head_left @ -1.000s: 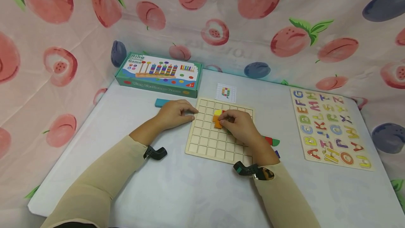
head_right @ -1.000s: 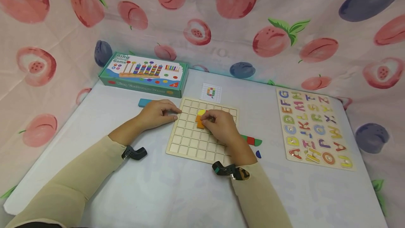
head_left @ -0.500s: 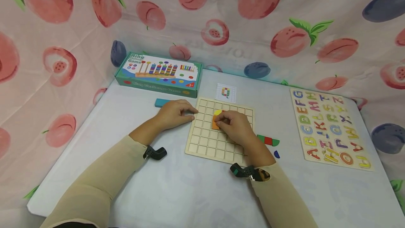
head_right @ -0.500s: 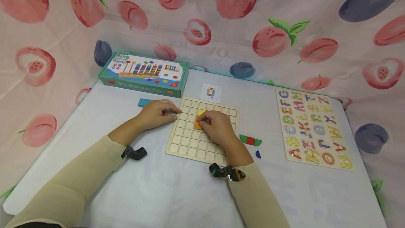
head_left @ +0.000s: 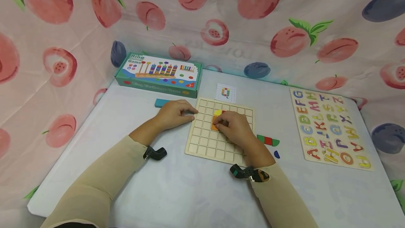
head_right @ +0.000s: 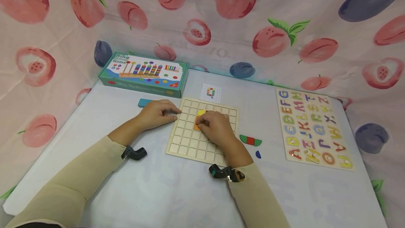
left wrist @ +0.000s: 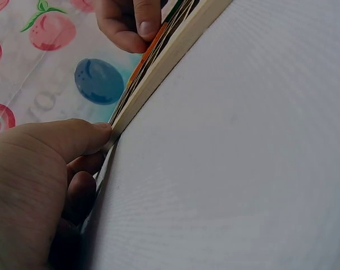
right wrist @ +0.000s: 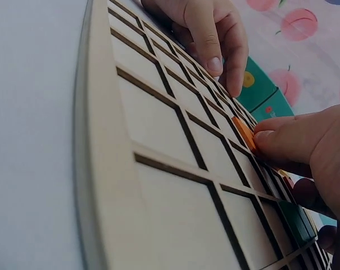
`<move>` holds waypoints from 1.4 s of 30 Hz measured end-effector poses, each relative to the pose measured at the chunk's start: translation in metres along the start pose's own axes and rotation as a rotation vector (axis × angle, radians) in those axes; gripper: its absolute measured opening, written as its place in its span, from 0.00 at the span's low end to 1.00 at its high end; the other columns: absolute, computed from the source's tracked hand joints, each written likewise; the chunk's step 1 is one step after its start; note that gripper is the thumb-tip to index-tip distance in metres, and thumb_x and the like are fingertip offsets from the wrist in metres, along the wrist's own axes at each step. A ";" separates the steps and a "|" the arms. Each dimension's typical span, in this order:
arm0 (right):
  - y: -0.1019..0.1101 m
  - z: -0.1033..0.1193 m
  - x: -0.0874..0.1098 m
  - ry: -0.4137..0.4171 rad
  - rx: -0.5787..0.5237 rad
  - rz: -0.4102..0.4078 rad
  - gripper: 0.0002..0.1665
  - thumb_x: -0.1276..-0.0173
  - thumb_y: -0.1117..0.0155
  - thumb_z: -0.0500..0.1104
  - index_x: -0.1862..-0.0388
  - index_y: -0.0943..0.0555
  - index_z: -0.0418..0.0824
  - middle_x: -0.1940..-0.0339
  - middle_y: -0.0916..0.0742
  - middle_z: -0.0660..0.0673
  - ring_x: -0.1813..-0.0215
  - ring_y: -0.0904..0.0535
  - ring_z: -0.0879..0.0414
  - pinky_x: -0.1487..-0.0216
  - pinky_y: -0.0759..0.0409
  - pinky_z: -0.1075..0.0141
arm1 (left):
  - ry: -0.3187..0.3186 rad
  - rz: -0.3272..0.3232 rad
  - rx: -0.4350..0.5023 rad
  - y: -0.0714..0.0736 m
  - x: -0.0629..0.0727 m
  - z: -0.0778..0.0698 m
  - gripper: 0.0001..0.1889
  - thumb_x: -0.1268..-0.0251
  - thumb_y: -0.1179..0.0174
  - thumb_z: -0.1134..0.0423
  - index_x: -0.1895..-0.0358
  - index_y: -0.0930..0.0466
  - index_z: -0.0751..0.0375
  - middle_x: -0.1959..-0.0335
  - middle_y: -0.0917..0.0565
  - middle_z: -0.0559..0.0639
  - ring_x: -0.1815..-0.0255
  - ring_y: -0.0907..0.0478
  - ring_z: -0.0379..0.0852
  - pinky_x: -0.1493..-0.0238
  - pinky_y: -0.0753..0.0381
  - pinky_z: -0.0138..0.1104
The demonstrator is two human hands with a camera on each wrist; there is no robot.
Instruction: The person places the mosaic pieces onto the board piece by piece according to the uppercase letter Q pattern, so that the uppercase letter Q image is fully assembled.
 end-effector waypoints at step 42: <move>0.061 -0.065 0.060 -0.151 -0.095 -0.046 0.12 0.29 0.23 0.41 0.49 0.09 0.44 0.57 0.12 0.49 0.56 0.23 0.51 0.56 0.25 0.62 | 0.007 0.002 -0.003 -0.002 -0.001 0.002 0.12 0.30 0.26 0.56 0.47 0.07 0.47 0.50 0.11 0.40 0.69 0.25 0.40 0.66 0.26 0.36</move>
Point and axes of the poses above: each hand's wrist, its own x-axis away from the middle knuckle, its own y-axis out of the back of the hand, z = x × y, the point moved 7 cm from there along -x, towards the middle knuckle
